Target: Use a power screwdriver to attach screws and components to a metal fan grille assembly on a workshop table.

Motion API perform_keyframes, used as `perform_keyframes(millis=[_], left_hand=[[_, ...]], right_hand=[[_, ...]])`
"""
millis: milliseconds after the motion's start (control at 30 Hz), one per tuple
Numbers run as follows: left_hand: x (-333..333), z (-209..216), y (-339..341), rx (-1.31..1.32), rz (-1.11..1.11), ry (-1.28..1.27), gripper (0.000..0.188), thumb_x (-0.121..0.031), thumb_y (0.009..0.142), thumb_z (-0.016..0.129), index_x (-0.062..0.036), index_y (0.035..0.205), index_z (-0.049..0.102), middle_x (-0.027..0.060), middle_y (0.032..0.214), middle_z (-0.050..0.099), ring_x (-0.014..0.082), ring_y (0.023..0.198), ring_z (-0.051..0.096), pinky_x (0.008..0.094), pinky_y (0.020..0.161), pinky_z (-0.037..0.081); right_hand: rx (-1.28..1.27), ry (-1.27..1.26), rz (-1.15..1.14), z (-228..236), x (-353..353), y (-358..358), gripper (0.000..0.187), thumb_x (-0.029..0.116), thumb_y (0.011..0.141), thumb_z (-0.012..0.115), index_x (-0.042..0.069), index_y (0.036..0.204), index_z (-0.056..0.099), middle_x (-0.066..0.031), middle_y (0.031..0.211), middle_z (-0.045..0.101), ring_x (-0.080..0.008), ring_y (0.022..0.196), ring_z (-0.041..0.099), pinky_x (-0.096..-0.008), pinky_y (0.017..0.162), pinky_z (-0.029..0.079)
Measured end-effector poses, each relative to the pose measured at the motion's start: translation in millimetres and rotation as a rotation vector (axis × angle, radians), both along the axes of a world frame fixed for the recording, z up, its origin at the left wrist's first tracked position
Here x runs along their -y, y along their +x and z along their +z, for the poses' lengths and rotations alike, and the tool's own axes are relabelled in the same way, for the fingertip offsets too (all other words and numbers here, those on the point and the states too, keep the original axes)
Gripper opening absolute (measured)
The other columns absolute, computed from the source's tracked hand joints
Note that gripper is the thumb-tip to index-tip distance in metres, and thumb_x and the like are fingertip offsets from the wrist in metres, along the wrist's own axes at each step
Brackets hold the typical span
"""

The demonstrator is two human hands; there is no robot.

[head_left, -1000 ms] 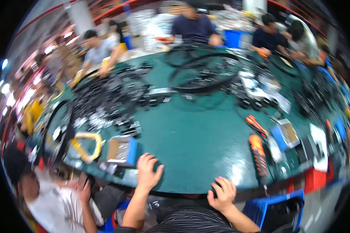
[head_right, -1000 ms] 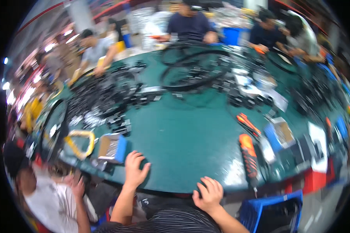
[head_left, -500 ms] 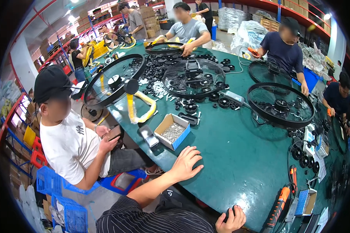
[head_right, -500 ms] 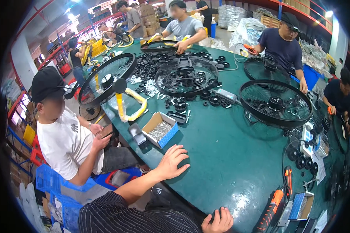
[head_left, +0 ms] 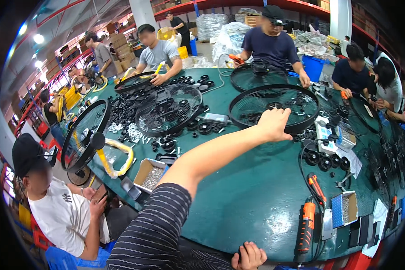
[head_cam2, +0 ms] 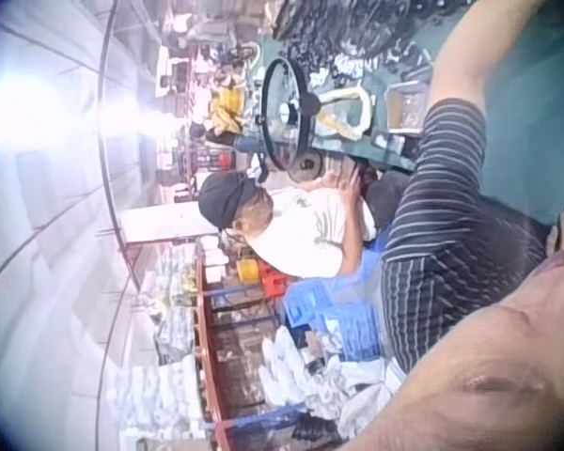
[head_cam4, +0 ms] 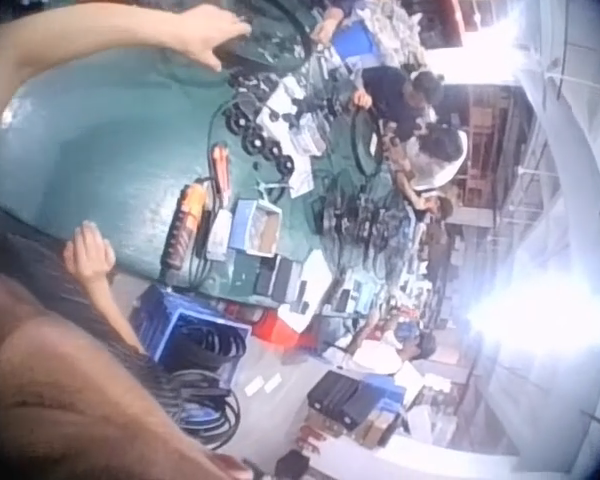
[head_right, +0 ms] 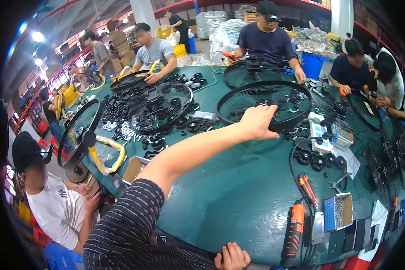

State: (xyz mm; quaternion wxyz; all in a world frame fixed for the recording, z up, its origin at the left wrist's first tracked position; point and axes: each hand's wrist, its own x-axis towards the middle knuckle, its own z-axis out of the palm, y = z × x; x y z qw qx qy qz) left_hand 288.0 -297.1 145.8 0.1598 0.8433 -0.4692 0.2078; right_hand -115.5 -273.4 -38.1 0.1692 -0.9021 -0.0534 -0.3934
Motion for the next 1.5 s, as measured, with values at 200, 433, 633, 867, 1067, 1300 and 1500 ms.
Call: perform_keyframes(millis=[200,433,633,867,1067,1300,1500], left_hand=[[56,-13,0,-0.200,0.103,0.079,0.048,-0.040,0.077,0.078,-0.0011,0.099,0.062,0.0172,0.086,0.070,0.0361,0.084,0.070,0.0467,0.076,0.056],[28,43,24,-0.169,0.262,-0.232,0.047,-0.049,0.077,0.075,-0.0040,0.090,0.070,0.0173,0.088,0.071,0.0355,0.083,0.070,0.0470,0.076,0.055],[-94,89,103,-0.379,0.300,-0.897,0.052,-0.049,0.083,0.073,0.0024,0.080,0.071,0.0101,0.066,0.066,0.0219,0.063,0.066,0.0389,0.065,0.054],[-254,37,152,-0.322,1.001,-1.356,0.066,-0.054,0.084,0.071,0.0112,0.095,0.071,0.0208,0.095,0.073,0.0288,0.087,0.070,0.0382,0.077,0.052],[-309,-24,149,-0.573,1.304,-1.604,0.103,-0.069,0.077,0.070,0.0157,0.131,0.047,0.0217,0.126,0.062,0.0332,0.104,0.066,0.0415,0.085,0.054],[-364,-62,187,-0.717,1.085,-1.528,0.102,-0.071,0.083,0.058,0.0158,0.135,0.046,0.0237,0.141,0.052,0.0361,0.123,0.057,0.0443,0.101,0.049],[-412,-62,211,-1.247,0.683,-1.238,0.078,-0.068,0.094,0.044,-0.0062,0.143,0.044,0.0148,0.136,0.056,0.0342,0.107,0.064,0.0467,0.076,0.057]], right_hand=[[-0.089,0.040,0.089,2,8,-8,0.025,0.023,0.090,0.063,0.006,0.107,0.069,-0.0116,0.117,0.069,-0.0258,0.113,0.063,-0.0430,0.096,0.038],[-0.080,0.001,0.128,8,13,-9,0.027,0.024,0.091,0.064,0.005,0.109,0.069,-0.0111,0.118,0.069,-0.0246,0.114,0.064,-0.0417,0.098,0.038],[-0.017,-0.009,0.083,2,11,-6,0.027,0.025,0.089,0.065,0.006,0.107,0.070,-0.0105,0.117,0.070,-0.0230,0.111,0.066,-0.0399,0.098,0.039],[0.017,0.006,0.077,3,10,0,0.029,0.026,0.088,0.066,0.006,0.109,0.071,-0.0102,0.118,0.070,-0.0227,0.114,0.065,-0.0394,0.101,0.037],[-0.031,-0.037,-0.055,-8,10,1,0.023,0.028,0.084,0.065,0.009,0.096,0.071,-0.0056,0.110,0.071,-0.0210,0.105,0.066,-0.0385,0.096,0.043],[-0.047,0.084,0.048,-13,17,-11,0.027,0.029,0.087,0.067,0.009,0.106,0.072,-0.0052,0.123,0.068,-0.0167,0.117,0.063,-0.0321,0.097,0.042],[-0.178,0.163,0.093,3,28,-29,0.031,0.023,0.086,0.068,0.004,0.110,0.068,-0.0135,0.130,0.062,-0.0259,0.122,0.059,-0.0388,0.101,0.044]])
